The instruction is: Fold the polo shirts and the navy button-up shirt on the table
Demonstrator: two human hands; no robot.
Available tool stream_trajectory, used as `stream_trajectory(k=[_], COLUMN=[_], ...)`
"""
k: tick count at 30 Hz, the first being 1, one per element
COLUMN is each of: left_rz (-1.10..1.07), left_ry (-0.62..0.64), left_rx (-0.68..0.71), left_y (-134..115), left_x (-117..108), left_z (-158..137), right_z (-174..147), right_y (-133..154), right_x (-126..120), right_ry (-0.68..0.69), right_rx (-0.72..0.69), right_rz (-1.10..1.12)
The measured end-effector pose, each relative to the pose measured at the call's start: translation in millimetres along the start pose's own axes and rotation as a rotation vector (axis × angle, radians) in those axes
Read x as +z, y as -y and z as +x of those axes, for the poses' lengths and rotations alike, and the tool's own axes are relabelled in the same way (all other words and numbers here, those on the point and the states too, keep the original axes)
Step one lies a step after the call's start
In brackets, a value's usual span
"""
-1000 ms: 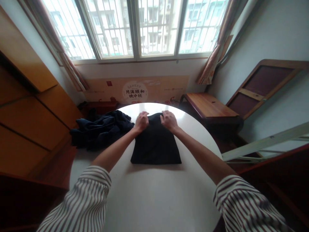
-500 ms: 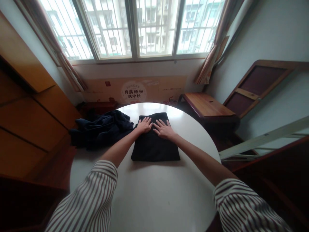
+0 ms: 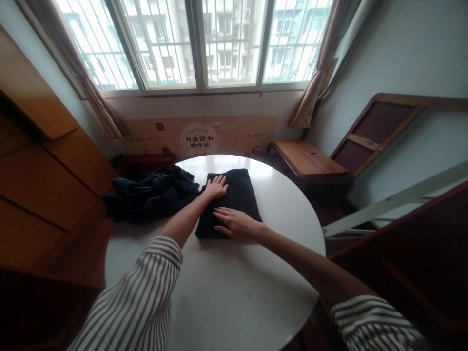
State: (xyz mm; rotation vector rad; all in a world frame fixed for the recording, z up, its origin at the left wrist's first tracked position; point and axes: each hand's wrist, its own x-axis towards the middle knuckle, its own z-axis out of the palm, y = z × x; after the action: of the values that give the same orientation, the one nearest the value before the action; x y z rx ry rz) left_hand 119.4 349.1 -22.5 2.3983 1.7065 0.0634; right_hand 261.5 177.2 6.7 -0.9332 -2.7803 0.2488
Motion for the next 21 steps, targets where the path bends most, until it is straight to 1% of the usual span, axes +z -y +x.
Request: stream_trajectory(k=[3,5,7,9,10,12,13,14,15,16,17,18,19,21], left_rz=[-0.023,-0.044,-0.071,-0.101,-0.115,-0.135,-0.145,-0.165,-0.196,-0.23,-0.27,-0.293,-0.28,-0.213], left_ry=[0.0,-0.019,-0.062,-0.137,-0.187,-0.292,-0.338,-0.38,-0.409,-0.421,-0.422,-0.389,-0.336,-0.278], left_rx=[0.001,0.007,0.018,0.025,0.023,0.015,0.028,0.068,0.144,0.249,0.379,0.509,0.61,0.731], left_y=[3.8,4.9,3.5,0.0,-1.9,-4.4,-4.3,-3.0,-0.7,2.6,6.7,11.3,16.1,25.2], left_x=[-0.4,0.0,-0.7,-4.3,-7.4,-15.8,-20.3,-24.4,-27.4,-29.0,-28.8,-27.0,-23.5,-13.5], left_z=[1.7,2.1,1.1,-2.8,-6.7,-20.7,-31.8,-46.2,-63.8,-84.4,-107.1,-130.8,-154.2,-194.7], right_z=[4.1,-5.7,-18.8,-29.8,-34.2,-42.4,-47.6,-54.1,-62.2,-71.7,-82.2,-92.9,-103.2,-119.0], right_y=[16.4,30.0,42.4,48.4,47.7,37.9,29.3,19.0,7.8,-3.5,-13.9,-22.9,-30.1,-38.7], right_x=[16.7,28.4,34.3,31.3,26.6,12.7,4.5,-3.7,-11.4,-17.9,-22.9,-26.0,-27.0,-23.5], right_ry=[0.035,0.038,0.042,0.041,0.014,-0.13,-0.226,-0.315,-0.374,-0.393,-0.374,-0.334,-0.291,-0.232], right_rx=[-0.037,-0.058,-0.114,-0.169,-0.173,-0.111,-0.057,-0.004,0.029,0.034,0.015,-0.017,-0.049,-0.106], right_rz=[0.048,0.082,0.135,0.208,0.252,0.331,0.353,0.355,0.334,0.295,0.242,0.183,0.124,0.016])
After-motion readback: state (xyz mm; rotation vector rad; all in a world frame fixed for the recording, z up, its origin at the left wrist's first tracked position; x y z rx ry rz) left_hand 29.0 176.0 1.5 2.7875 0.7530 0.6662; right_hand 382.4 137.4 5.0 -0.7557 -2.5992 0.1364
